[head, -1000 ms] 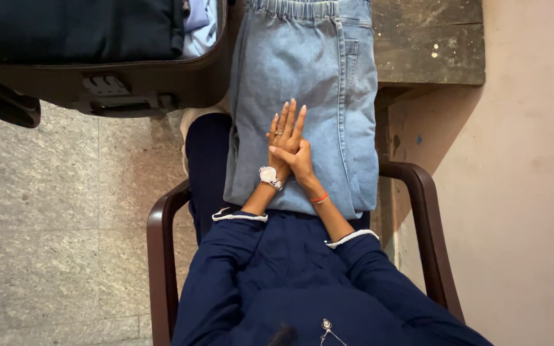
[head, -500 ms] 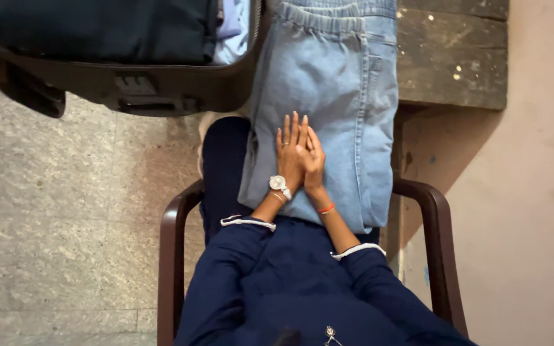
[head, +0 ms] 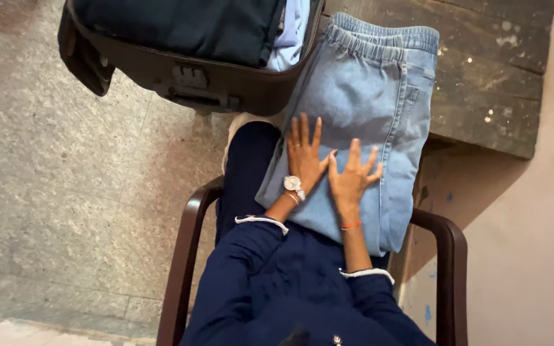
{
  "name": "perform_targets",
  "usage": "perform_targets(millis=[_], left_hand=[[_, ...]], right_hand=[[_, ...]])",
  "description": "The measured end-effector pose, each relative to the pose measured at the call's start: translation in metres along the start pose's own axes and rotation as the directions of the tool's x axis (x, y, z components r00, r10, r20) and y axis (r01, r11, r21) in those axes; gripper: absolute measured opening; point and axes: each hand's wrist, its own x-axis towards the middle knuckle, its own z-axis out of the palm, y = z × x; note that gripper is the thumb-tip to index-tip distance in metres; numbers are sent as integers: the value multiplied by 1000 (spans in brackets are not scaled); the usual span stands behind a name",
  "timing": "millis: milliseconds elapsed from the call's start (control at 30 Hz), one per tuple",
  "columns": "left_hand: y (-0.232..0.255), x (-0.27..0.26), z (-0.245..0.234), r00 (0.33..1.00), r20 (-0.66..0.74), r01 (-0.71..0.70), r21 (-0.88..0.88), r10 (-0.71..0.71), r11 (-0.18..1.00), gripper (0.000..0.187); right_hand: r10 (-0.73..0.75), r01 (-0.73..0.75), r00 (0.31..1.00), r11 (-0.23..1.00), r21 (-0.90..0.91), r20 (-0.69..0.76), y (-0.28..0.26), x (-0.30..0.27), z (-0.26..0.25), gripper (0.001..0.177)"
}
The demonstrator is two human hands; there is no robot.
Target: The person folds a pair of light blue jeans on their lap. They smooth the fabric, fold the legs inward, and then fold the garment in half before placing it into an open suitcase.
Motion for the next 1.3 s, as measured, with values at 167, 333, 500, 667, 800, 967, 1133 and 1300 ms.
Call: perform_targets(millis=[167, 333, 500, 667, 800, 967, 1133, 1300], left_hand=[[-38, 14, -8, 967, -77, 252, 107, -244, 962, 100], [-95, 27, 9, 970, -43, 240, 81, -237, 967, 72], [-93, 30, 29, 998, 24, 68, -94, -65, 993, 78], [-90, 40, 35, 988, 93, 137, -139, -125, 981, 88], [-91, 38, 36, 992, 59, 123, -147, -115, 981, 85], [-91, 35, 37, 995, 31, 100, -112, -97, 989, 75], [-92, 33, 40, 992, 48, 121, -135, -116, 983, 74], [-89, 35, 25, 968, 117, 247, -339, -220, 908, 73]], right_hand=[[119, -121, 976, 993, 0, -184, 33, 7, -26, 109], [359, -369, 928, 923, -108, -100, 79, 15, -16, 99], [416, -421, 907, 899, -122, -65, 93, 22, 1, 96], [416, -422, 906, 899, -119, -76, 93, 26, -1, 96], [428, -433, 901, 895, -108, -66, 92, 26, 0, 95], [401, -409, 912, 907, -101, -90, 101, 24, 7, 97], [350, -357, 933, 929, -100, -85, 101, 19, 0, 95], [267, -270, 963, 954, -128, -39, 96, 15, -29, 93]])
